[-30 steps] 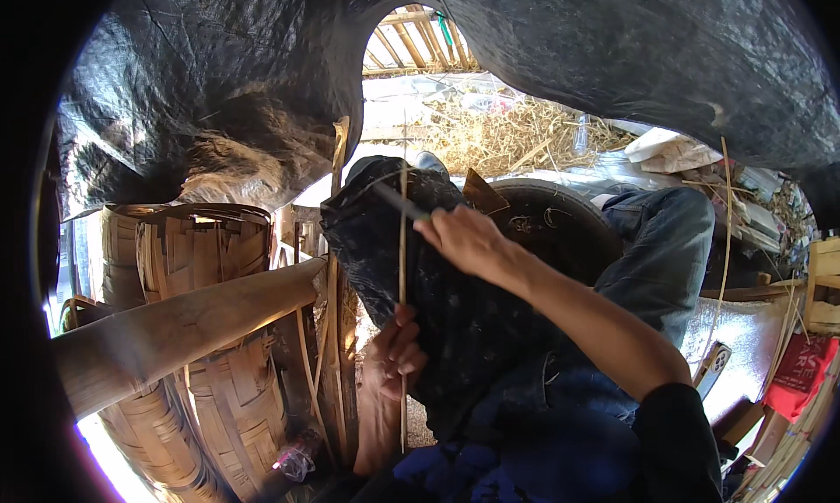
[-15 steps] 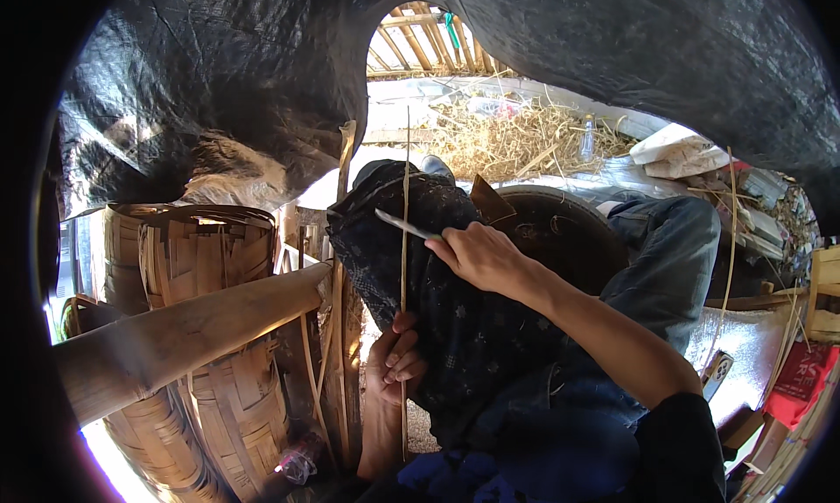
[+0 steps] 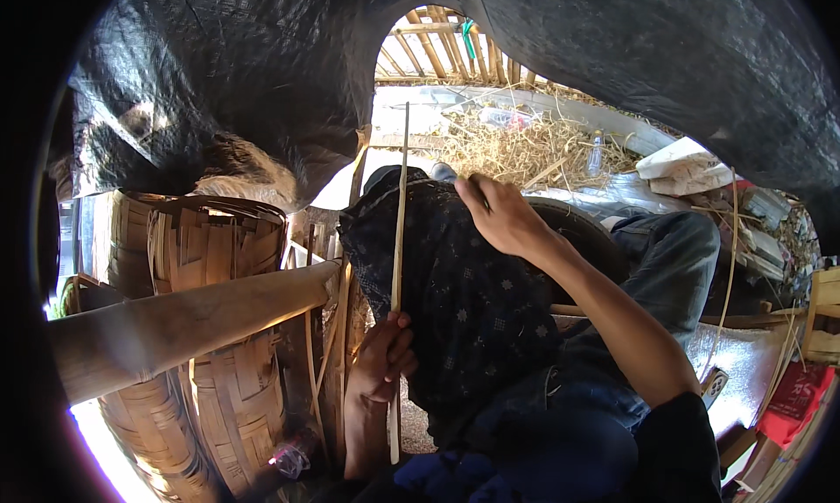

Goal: The person holds a bamboo strip and scrapes along it using a knife.

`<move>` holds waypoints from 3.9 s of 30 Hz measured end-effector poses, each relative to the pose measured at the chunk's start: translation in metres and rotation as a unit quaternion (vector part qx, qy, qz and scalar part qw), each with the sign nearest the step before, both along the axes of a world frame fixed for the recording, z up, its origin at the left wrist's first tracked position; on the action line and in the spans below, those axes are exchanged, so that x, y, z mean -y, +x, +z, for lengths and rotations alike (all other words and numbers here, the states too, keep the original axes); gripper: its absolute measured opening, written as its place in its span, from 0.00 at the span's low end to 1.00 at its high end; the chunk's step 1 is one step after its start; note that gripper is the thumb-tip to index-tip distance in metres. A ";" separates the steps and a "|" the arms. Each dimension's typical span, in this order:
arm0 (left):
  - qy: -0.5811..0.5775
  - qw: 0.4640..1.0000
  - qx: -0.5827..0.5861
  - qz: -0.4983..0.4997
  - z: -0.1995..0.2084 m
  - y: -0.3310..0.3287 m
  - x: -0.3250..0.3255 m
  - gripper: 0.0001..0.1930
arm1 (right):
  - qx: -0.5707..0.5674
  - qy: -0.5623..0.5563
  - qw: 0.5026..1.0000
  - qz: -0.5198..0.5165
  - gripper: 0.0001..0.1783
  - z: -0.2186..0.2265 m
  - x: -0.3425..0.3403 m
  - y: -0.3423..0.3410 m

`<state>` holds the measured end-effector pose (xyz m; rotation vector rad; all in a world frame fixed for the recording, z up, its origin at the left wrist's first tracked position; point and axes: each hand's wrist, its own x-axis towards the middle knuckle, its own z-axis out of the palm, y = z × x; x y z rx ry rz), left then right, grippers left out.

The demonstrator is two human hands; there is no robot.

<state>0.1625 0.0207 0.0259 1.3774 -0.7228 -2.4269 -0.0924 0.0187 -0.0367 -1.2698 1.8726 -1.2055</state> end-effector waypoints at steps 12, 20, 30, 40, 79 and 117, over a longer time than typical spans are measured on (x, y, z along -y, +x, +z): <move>-0.233 0.938 0.234 -0.109 -0.014 -0.030 -0.014 0.16 | 0.005 -0.035 0.996 0.077 0.19 -0.030 0.009 -0.017; -0.399 0.845 0.320 -0.157 -0.018 -0.033 -0.019 0.15 | -0.223 0.036 0.969 0.103 0.16 -0.017 0.015 -0.020; -0.427 0.829 0.328 -0.152 -0.027 -0.035 -0.019 0.14 | -0.167 0.234 0.934 0.212 0.27 0.013 0.026 -0.036; -0.422 0.836 0.318 -0.148 -0.033 -0.029 -0.019 0.13 | -0.075 0.314 0.914 0.246 0.26 0.039 0.015 -0.033; -0.495 0.811 0.290 -0.112 -0.040 -0.025 -0.022 0.12 | -0.129 0.030 0.982 0.132 0.20 0.013 -0.006 -0.010; 0.229 0.928 -0.290 0.048 -0.052 0.024 0.009 0.11 | 0.037 0.102 0.978 0.177 0.21 -0.035 -0.002 0.027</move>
